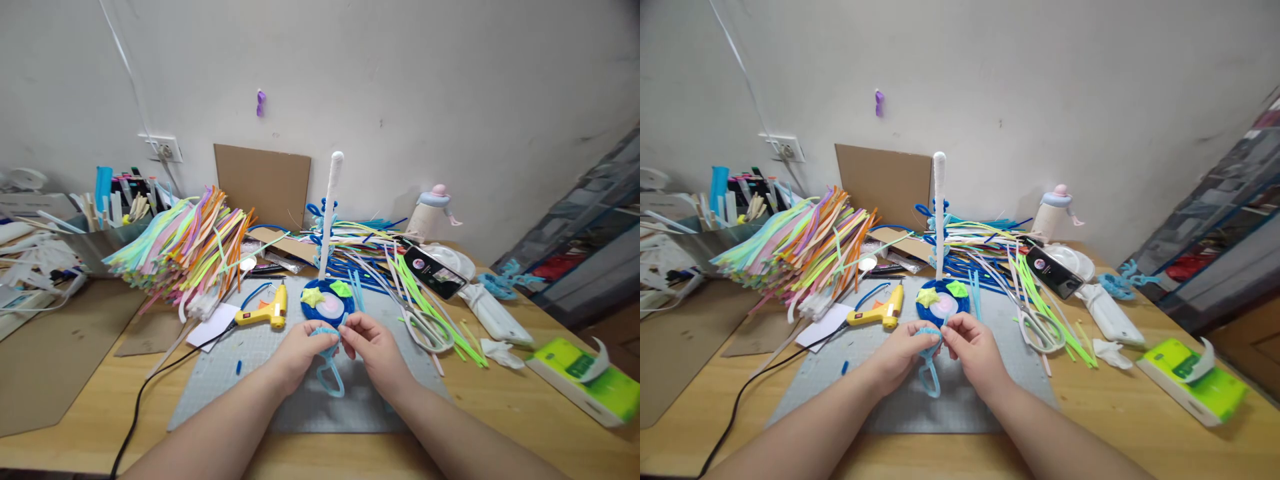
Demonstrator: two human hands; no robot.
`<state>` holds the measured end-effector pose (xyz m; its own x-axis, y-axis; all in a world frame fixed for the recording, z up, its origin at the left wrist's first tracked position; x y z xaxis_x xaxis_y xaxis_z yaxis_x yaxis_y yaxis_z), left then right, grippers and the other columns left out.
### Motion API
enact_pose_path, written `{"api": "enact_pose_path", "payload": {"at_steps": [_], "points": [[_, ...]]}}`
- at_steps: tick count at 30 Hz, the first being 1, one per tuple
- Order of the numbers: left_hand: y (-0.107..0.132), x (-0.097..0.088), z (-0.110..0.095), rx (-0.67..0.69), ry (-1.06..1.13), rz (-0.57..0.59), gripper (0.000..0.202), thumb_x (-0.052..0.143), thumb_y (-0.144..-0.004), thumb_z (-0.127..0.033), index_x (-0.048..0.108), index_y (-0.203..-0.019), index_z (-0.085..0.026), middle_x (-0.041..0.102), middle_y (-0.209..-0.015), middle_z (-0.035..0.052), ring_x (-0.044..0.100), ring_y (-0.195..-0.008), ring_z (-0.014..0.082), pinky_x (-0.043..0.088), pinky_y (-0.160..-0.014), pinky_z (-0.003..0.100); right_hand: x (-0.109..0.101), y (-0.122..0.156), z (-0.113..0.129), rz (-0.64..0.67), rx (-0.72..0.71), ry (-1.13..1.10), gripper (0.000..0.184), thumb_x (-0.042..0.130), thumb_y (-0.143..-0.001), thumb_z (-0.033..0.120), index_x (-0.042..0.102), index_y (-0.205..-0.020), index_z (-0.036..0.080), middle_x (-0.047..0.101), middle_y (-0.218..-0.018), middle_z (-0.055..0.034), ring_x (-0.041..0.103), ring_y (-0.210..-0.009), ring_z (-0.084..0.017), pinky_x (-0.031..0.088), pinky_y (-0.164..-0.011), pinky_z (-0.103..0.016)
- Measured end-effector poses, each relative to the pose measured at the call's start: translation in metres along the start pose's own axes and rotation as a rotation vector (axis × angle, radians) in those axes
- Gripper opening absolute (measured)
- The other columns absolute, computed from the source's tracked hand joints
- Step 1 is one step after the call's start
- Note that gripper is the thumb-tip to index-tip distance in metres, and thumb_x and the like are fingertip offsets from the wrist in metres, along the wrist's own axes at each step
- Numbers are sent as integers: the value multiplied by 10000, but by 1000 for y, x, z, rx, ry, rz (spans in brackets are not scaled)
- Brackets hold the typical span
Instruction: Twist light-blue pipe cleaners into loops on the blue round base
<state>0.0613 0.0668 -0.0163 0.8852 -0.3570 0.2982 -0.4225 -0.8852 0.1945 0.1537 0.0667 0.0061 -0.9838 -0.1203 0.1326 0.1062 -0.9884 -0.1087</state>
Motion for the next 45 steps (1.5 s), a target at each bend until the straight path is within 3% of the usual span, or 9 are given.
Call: {"api": "enact_pose_path", "payload": {"at_steps": [7,13,17,22,25,28,34,40,45], "points": [[0,-3,-1,0,-64,-39,149,637,-639,-252,573,-659,-120,536,-579,-4,429,-539,86,305,-539,215,2,1,0,14,-25,74,150,605,-763,303,542,-713,176,473,-554,54,405,-469,-69,323,-454,-195],[0,-7,-1,-14,-89,-92,100,613,-605,-213,548,-641,-147,475,-541,-37,396,-507,79,277,-504,204,4,10,21,-2,-235,371,111,578,-780,272,617,-727,183,586,-675,-9,522,-618,-134,406,-577,-248],[0,-10,0,9,-97,-122,116,629,-592,-226,551,-633,-151,467,-536,-44,383,-493,74,274,-497,198,8,14,29,5,-285,453,110,578,-779,267,644,-736,191,613,-703,-30,542,-662,-162,422,-622,-277],[-3,-24,-4,50,-126,-228,140,618,-613,-255,565,-697,-157,509,-525,-40,430,-478,91,310,-489,208,4,4,3,22,-26,98,169,564,-789,342,623,-845,193,578,-692,-5,493,-525,-103,401,-495,-230],[1,-32,-25,194,-275,-318,128,613,-631,-248,598,-713,-150,583,-625,-6,505,-581,122,379,-578,234,5,3,-19,13,203,-183,223,548,-793,398,558,-770,177,530,-629,25,444,-434,-61,318,-383,-171],[9,-27,-48,377,-478,-343,86,592,-668,-226,631,-698,-155,607,-712,22,543,-704,154,399,-669,254,23,11,-32,150,412,-323,270,537,-791,430,527,-742,165,518,-586,31,423,-388,-47,249,-335,-147],[17,-17,-58,509,-613,-338,79,572,-682,-178,644,-714,-171,607,-734,31,554,-721,159,400,-667,253,30,17,-32,208,487,-323,250,661,-705,356,508,-773,170,524,-572,52,394,-367,-24,174,-330,-131],[2,-23,-29,260,-276,-264,98,602,-661,-229,614,-711,-146,598,-659,18,532,-610,132,396,-580,235,15,5,-23,129,277,-49,258,642,-710,376,491,-690,168,430,-481,84,303,-346,-26,196,-335,-153],[-4,-21,-16,136,-127,-229,176,645,-625,-298,581,-643,-135,523,-527,-26,438,-462,81,347,-484,213,5,0,-8,57,41,262,192,623,-721,339,547,-681,168,522,-583,29,445,-512,-89,351,-472,-205]]}}
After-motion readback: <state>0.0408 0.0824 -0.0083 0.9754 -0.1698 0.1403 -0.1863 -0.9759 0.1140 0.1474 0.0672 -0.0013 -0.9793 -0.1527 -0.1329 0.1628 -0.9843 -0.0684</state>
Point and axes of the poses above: each hand's wrist, its own y-axis away from the middle knuckle, its own x-axis out of the palm, z = x × y, the point moved 10 cm from there along -y, towards the middle knuckle
